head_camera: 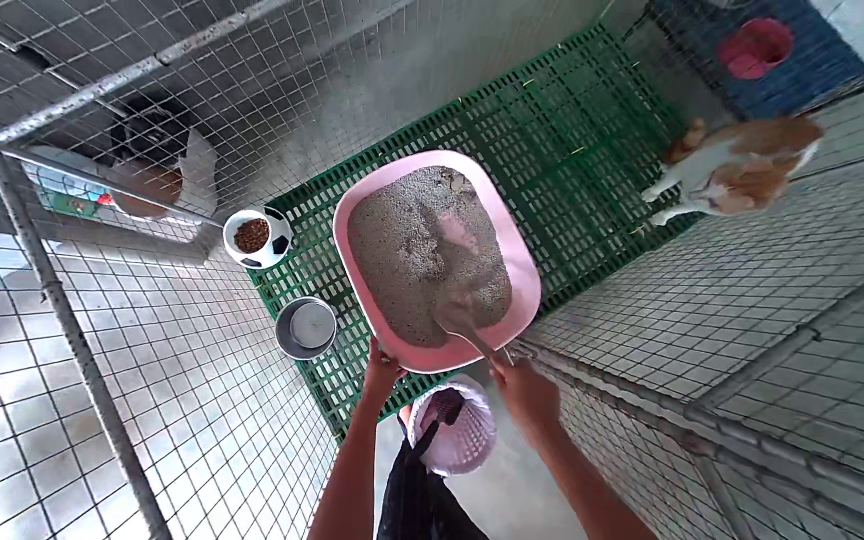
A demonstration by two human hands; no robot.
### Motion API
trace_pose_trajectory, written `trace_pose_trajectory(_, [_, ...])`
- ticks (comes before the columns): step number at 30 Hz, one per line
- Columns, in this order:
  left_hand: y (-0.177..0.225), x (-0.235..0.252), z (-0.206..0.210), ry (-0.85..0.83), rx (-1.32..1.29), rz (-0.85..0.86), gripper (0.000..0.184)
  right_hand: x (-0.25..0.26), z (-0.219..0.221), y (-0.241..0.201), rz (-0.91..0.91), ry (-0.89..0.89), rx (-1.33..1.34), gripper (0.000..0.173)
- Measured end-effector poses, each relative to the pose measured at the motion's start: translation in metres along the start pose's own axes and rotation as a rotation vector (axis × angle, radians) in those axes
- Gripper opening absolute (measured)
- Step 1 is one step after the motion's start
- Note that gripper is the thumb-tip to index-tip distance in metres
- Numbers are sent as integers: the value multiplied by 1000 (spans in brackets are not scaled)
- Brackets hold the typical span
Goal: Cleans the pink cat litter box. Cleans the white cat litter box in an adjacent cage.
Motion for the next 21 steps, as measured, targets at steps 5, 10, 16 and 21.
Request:
trace_pose_trajectory(5, [3,-1,-2,-16,19,4,85,60,-18,-74,-156,124,26,44])
trace_pose_trajectory(10, [4,-1,-5,-10,36,30,84,135,-74,-143,-192,163,127,38])
trace_pose_trajectory(16, [0,3,-5,-9,35,29,86,62,-73,-54,-67,110,141,41])
trace_pose_trajectory(21, [1,1,-4,-9,39,13,85,43,-18,-14,19,139,-42,42])
Point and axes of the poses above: each hand's wrist, its own x-axis towards the middle knuckle, its own z-axis out of the palm, y = z × x, the point moved 7 cm from there along x, towards the middle knuckle, and after that the axes turned 13 degrees about y, right-handed, at the moved point
